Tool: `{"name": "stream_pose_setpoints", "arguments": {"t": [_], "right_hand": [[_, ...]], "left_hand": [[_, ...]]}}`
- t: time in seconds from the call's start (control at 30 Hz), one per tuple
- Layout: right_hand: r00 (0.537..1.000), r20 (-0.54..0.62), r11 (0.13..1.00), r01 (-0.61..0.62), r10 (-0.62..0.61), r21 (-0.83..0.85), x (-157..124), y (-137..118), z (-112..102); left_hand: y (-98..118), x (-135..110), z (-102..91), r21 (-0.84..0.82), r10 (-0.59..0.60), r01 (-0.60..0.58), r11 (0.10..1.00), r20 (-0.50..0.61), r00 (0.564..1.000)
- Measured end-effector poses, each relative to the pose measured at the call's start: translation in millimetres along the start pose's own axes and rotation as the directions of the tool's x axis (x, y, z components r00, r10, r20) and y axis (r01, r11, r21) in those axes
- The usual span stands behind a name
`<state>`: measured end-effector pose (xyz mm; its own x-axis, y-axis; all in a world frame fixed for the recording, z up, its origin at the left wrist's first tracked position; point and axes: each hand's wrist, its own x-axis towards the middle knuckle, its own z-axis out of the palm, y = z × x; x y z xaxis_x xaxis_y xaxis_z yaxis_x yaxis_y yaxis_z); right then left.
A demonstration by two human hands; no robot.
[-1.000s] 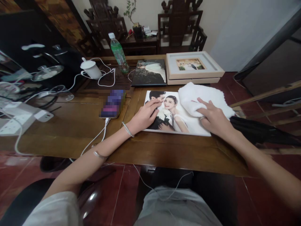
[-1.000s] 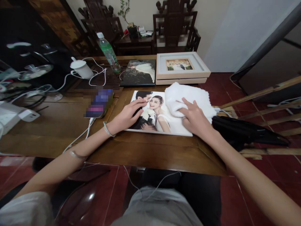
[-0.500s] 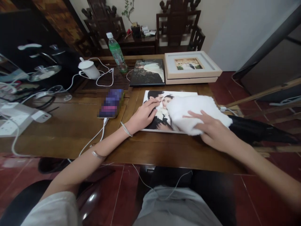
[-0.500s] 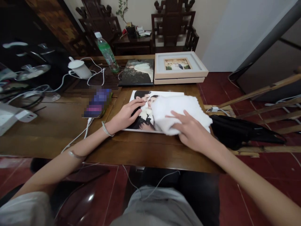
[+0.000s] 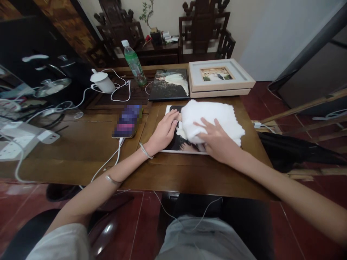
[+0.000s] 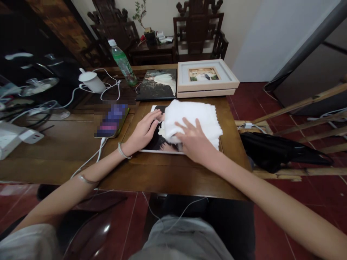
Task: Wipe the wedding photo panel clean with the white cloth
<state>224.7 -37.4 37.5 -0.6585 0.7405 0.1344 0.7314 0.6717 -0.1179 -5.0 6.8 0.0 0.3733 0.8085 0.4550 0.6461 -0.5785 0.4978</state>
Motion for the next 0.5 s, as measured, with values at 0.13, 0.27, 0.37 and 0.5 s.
{"name": "stream_pose_setpoints", "arguments": {"t": [0.13,0.27,0.37,0.5], "right_hand": [[0.983,0.032,0.982,0.180,-0.182,0.057,-40,-25,-8],[0.981,0.016,0.974,0.187,-0.191,0.126,-70,-13,-21],[0.994,-0.017,0.986,0.105,-0.103,0.131,-75,14,-26],[0.995,-0.071,0.996,-0.062,0.067,0.070,-57,53,-19]], "left_hand": [[-4,0,1.3,0.016,-0.022,0.020,1.000,0.087,0.996],[-4,-1,2.8,0.047,-0.047,0.041,0.998,0.138,0.989],[-3,-1,3.1,0.067,-0.040,0.031,0.997,0.145,0.989],[-2,-1,2.7,0.073,-0.034,0.024,0.997,0.149,0.988]]}}
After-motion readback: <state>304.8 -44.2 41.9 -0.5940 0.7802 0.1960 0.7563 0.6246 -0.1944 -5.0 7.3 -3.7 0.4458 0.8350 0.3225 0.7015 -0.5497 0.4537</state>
